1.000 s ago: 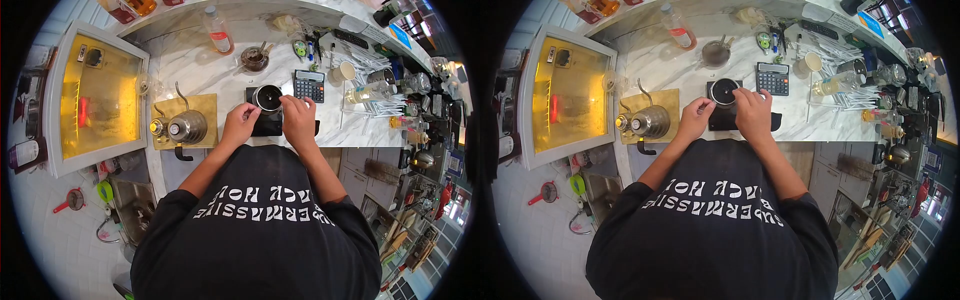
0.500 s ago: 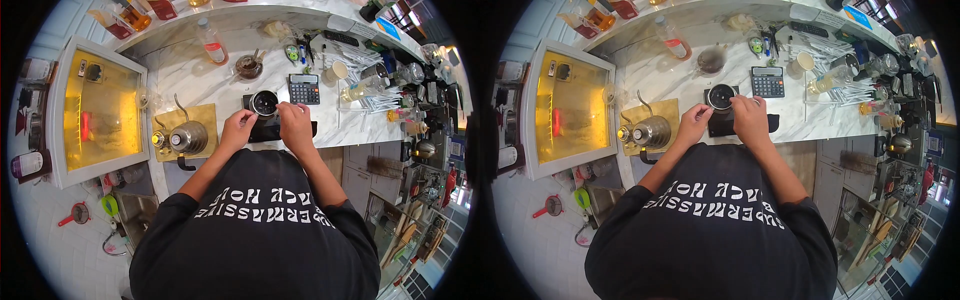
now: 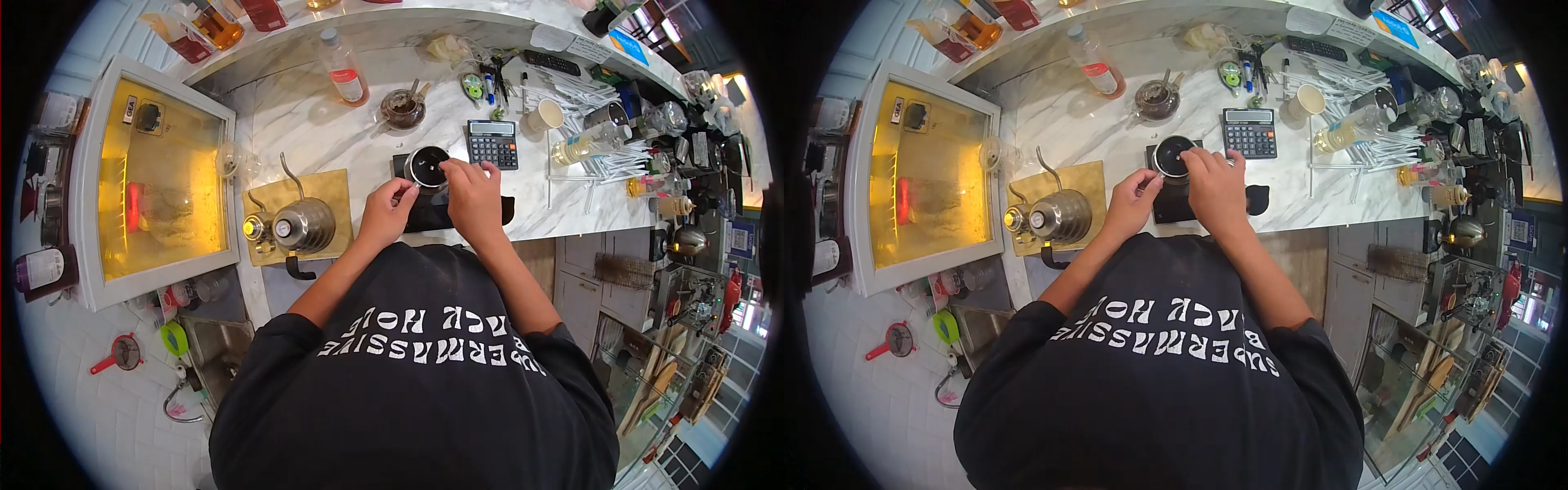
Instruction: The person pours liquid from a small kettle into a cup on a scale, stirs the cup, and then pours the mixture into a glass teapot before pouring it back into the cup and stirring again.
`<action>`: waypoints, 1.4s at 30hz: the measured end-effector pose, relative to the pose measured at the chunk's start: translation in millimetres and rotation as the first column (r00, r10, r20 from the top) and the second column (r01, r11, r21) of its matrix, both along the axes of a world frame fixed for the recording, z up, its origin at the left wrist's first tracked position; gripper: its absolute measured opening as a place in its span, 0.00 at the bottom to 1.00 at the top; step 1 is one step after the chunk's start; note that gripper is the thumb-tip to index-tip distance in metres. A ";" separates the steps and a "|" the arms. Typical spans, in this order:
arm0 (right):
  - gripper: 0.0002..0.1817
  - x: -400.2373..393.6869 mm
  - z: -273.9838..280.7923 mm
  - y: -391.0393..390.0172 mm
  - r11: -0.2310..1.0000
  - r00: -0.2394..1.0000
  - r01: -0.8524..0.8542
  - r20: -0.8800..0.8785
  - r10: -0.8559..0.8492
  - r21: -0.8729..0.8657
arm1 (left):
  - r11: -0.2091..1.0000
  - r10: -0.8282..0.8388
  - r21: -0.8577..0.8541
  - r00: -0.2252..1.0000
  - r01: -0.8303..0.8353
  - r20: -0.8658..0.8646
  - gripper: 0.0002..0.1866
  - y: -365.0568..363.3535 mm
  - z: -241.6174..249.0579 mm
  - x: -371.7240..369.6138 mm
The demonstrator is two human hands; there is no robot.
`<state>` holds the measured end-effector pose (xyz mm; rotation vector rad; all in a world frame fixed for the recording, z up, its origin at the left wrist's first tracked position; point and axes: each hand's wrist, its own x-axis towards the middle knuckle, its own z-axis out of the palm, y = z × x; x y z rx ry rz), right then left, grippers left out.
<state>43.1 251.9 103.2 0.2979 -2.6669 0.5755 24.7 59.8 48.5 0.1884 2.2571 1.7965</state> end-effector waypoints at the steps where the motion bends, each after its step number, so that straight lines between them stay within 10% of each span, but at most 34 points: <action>1: 0.18 -0.6 1.2 0.6 1.000 1.000 -0.002 -0.003 0.002 0.000 | 1.000 0.004 -0.004 1.000 -0.004 -0.011 0.11 0.2 -0.3 -0.4; 42: 0.17 9.3 13.1 9.4 0.997 0.999 -0.043 -0.015 0.044 0.066 | 0.998 0.016 0.054 1.000 -0.017 0.011 0.11 -3.3 -9.8 4.7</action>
